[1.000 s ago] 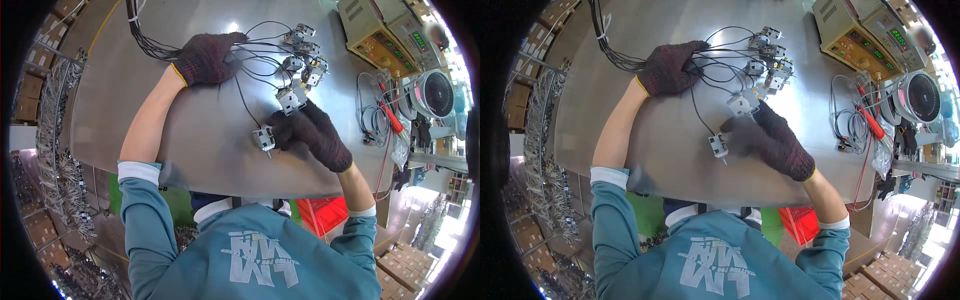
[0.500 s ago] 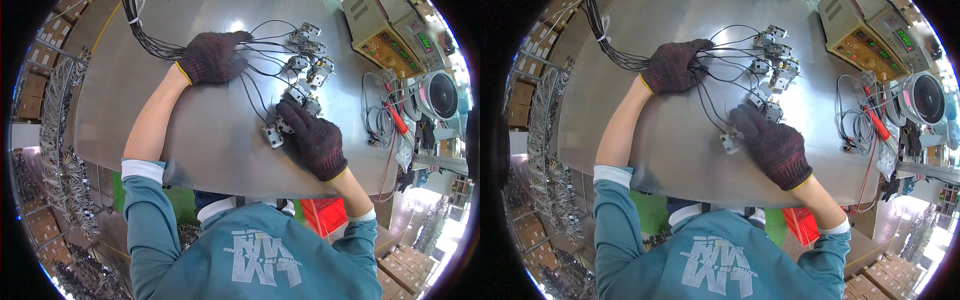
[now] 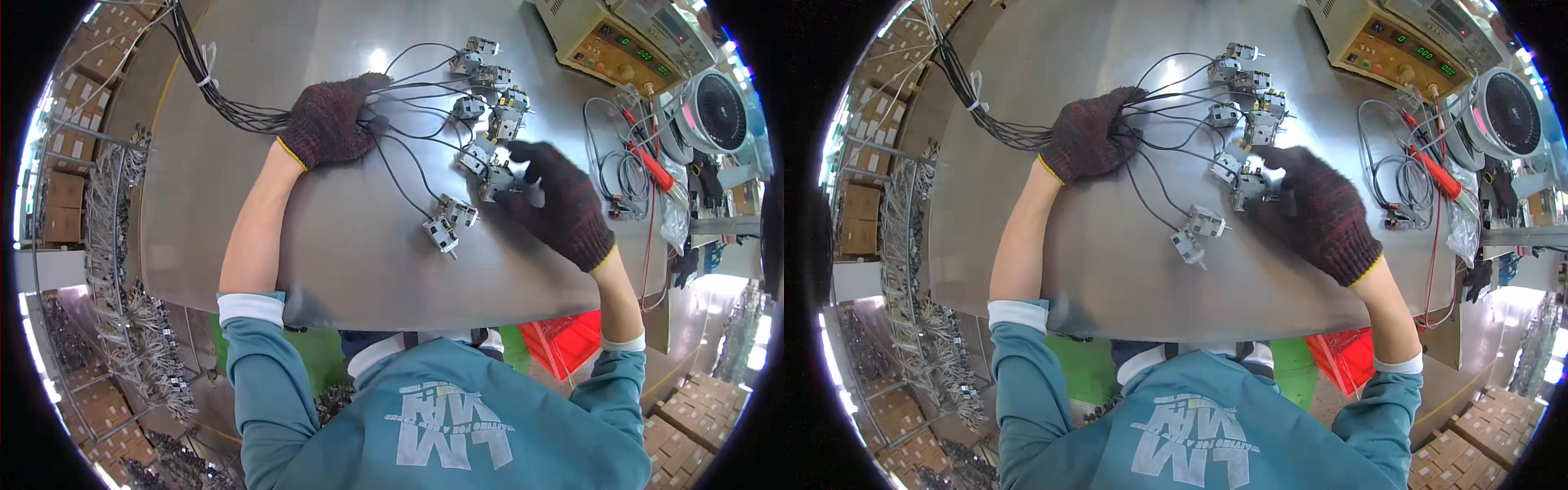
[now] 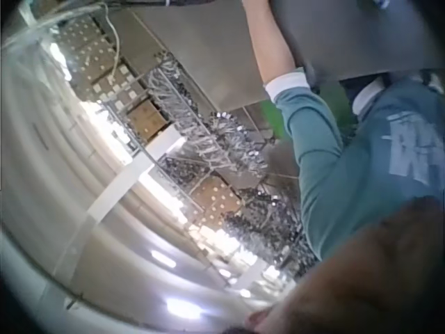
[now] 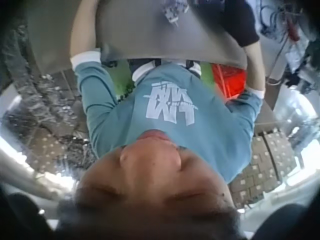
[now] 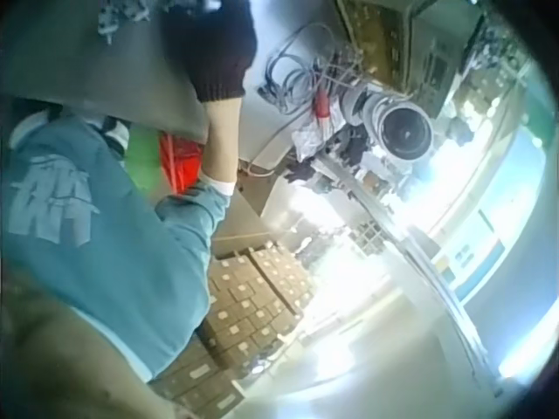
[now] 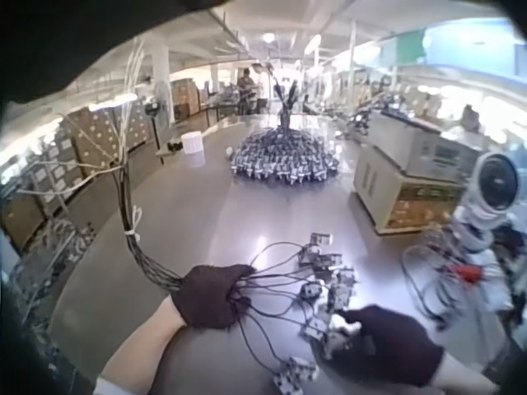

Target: Organizing and arranging multiple bundles of wiring harnesses with attached white connectors on a metal workbench.

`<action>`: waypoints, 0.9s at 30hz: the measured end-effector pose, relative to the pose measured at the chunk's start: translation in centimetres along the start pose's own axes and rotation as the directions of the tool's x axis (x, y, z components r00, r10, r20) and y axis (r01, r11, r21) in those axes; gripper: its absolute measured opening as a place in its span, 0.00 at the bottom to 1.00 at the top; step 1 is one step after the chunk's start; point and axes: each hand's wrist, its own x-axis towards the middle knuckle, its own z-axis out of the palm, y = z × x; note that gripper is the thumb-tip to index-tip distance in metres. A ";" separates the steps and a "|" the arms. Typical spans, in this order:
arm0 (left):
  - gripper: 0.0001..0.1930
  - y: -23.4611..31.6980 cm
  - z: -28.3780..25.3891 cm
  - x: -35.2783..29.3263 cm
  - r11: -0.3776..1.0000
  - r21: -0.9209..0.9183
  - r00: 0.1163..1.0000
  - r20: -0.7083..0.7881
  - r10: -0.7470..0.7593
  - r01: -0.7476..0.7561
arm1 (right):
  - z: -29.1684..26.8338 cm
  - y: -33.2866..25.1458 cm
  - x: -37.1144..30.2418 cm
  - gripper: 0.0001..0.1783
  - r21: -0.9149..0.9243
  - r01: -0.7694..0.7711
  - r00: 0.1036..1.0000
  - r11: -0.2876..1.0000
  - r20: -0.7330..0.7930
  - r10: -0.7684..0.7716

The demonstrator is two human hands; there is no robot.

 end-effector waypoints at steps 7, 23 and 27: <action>0.30 -0.5 -0.1 -0.4 0.998 0.055 0.999 -0.004 0.041 -0.041 | 2.5 -1.5 -0.9 0.25 -0.131 0.201 0.974 0.971 -0.075 -0.212; 0.30 -0.5 -0.4 -0.3 1.000 -0.005 1.000 -0.002 0.004 -0.004 | 2.4 0.6 2.4 0.28 -0.063 -0.076 0.997 0.995 0.009 0.077; 0.30 -0.2 -0.8 -0.2 1.000 0.004 0.999 0.027 -0.023 0.023 | 4.7 0.7 2.4 0.34 0.096 -0.106 0.994 0.990 -0.031 0.109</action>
